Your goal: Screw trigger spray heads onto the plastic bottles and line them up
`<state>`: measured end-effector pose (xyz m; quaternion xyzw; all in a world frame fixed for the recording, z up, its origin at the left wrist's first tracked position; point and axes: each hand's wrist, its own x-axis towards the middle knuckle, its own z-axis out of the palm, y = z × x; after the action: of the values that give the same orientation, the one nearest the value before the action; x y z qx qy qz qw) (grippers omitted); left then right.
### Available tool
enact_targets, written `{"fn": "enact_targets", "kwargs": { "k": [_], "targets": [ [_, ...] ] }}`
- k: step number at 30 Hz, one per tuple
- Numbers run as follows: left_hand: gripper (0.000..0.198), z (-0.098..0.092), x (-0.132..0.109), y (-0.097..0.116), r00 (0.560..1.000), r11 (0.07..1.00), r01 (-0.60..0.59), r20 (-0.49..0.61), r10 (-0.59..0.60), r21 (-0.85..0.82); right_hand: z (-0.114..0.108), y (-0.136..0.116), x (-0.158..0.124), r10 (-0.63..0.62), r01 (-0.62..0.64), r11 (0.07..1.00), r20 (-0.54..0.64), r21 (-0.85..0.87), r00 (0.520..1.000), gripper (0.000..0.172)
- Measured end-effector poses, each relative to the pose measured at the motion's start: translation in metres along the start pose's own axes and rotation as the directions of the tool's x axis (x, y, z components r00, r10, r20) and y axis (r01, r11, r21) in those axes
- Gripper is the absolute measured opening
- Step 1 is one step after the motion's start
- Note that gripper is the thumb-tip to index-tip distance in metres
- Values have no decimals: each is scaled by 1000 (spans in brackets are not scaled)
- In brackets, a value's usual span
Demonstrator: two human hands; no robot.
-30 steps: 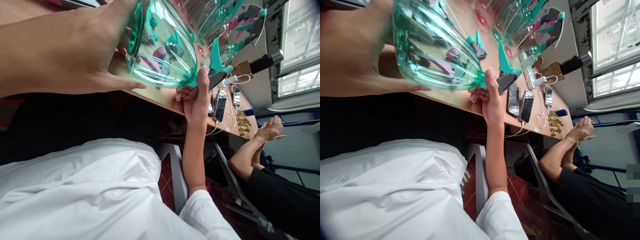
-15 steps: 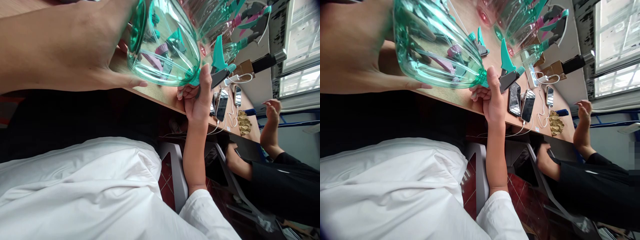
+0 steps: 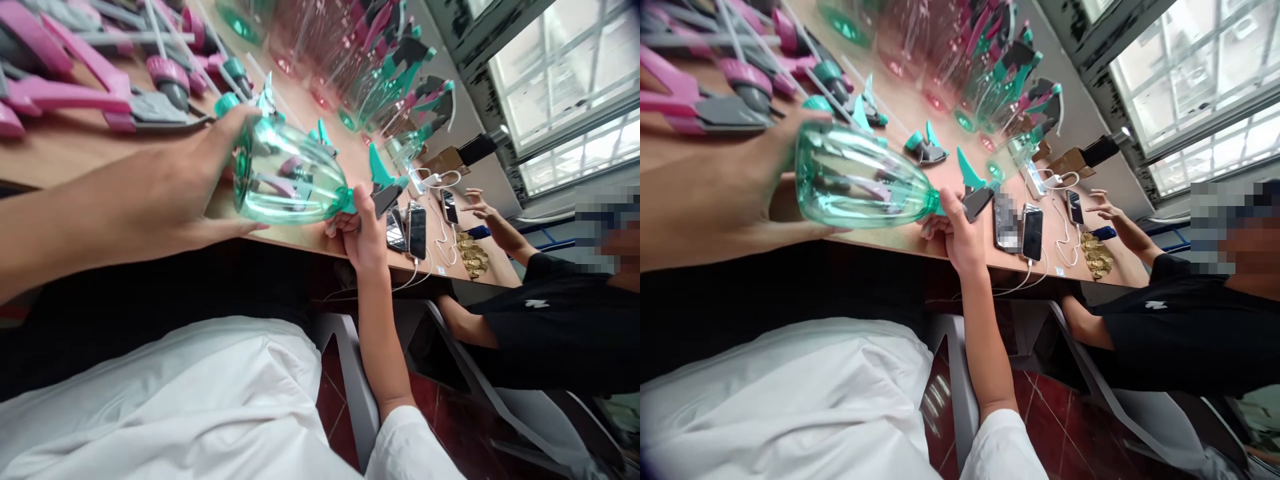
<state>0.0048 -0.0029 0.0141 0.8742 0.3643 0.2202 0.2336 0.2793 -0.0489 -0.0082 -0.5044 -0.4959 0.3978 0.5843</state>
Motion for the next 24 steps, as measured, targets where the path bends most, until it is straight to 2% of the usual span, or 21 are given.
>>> {"fn": "enact_targets", "kwargs": {
  "k": [3,8,10,15,24],
  "targets": [
    [100,-7,-1,-9,997,990,-72,-19,75,123,3,-1,0,25,-25,998,3,50,1000,47],
    [90,4,-1,-20,974,977,-159,-142,179,146,6,-4,2,51,-55,992,39,110,998,48],
    [89,8,-2,-25,973,978,-148,-153,170,146,7,-4,2,46,-53,988,54,144,997,48],
    [90,7,-5,-30,990,985,-79,-102,95,151,10,-1,5,61,-72,976,63,206,996,51],
    [86,3,-6,-29,992,989,-74,-96,87,130,15,-3,7,55,-75,967,85,243,995,54]
  ]
}}
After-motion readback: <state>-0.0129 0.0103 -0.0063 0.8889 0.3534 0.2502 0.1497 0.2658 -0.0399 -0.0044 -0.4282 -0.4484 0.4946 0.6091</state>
